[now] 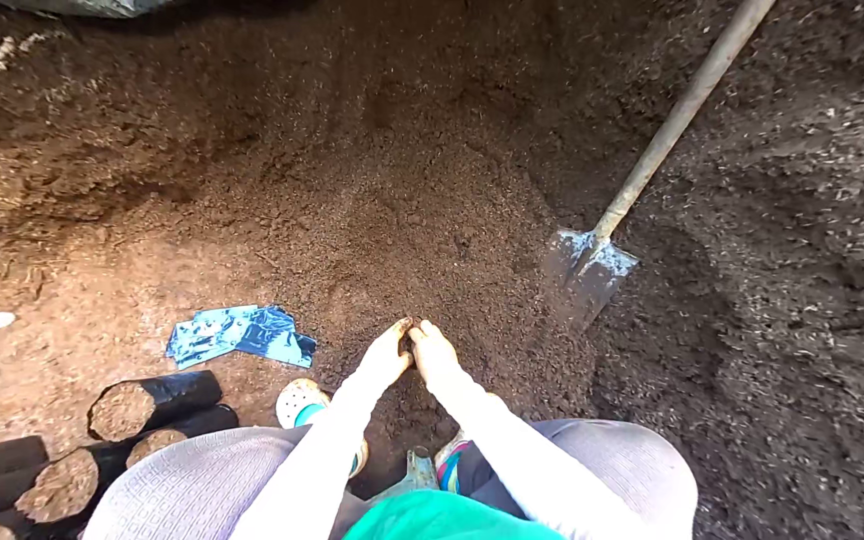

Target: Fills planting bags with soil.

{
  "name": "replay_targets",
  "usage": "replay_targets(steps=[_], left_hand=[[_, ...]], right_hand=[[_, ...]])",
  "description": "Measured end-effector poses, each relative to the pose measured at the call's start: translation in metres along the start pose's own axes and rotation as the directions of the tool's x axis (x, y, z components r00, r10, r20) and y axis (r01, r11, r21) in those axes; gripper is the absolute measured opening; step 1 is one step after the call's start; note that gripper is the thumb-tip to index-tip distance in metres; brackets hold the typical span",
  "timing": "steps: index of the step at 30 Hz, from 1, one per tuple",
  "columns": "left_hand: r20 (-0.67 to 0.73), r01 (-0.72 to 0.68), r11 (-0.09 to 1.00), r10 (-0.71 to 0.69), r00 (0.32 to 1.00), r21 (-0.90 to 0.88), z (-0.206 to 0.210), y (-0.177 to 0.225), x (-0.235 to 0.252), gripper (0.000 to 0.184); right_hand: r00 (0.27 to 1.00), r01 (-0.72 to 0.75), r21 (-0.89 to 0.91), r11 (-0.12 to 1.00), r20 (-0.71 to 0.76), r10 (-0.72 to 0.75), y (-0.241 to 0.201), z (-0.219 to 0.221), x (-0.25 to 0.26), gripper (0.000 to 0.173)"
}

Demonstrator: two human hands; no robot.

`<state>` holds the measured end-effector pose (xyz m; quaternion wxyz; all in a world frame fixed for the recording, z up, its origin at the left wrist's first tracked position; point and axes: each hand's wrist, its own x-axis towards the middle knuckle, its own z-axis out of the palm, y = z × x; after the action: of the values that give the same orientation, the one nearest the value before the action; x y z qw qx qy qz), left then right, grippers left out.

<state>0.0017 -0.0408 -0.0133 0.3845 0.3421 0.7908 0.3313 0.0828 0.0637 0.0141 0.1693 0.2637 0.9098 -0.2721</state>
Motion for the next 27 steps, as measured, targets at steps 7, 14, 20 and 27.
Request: replay_targets(steps=[7, 14, 20, 27], left_hand=[[0.05, 0.449, 0.885, -0.457, 0.888, 0.122, -0.01, -0.004, 0.002, 0.085], [0.072, 0.417, 0.876, -0.444, 0.893, 0.242, -0.006, 0.006, 0.002, 0.05], [0.092, 0.507, 0.852, -0.52, 0.849, 0.13, -0.014, 0.023, -0.017, 0.055], [0.093, 0.445, 0.892, -0.452, 0.887, 0.084, -0.004, 0.0, -0.007, 0.05]], right_hand=[[0.953, -0.29, 0.358, 0.887, 0.195, 0.233, 0.074, -0.003, 0.014, 0.08], [0.949, -0.266, -0.141, 0.954, 0.139, 0.285, 0.032, -0.021, 0.004, 0.05], [0.979, -0.086, 0.283, 0.955, 0.2, 0.029, 0.02, -0.045, 0.012, 0.043], [0.893, -0.443, 0.644, 0.624, 0.38, 0.242, -0.001, -0.013, 0.05, 0.034]])
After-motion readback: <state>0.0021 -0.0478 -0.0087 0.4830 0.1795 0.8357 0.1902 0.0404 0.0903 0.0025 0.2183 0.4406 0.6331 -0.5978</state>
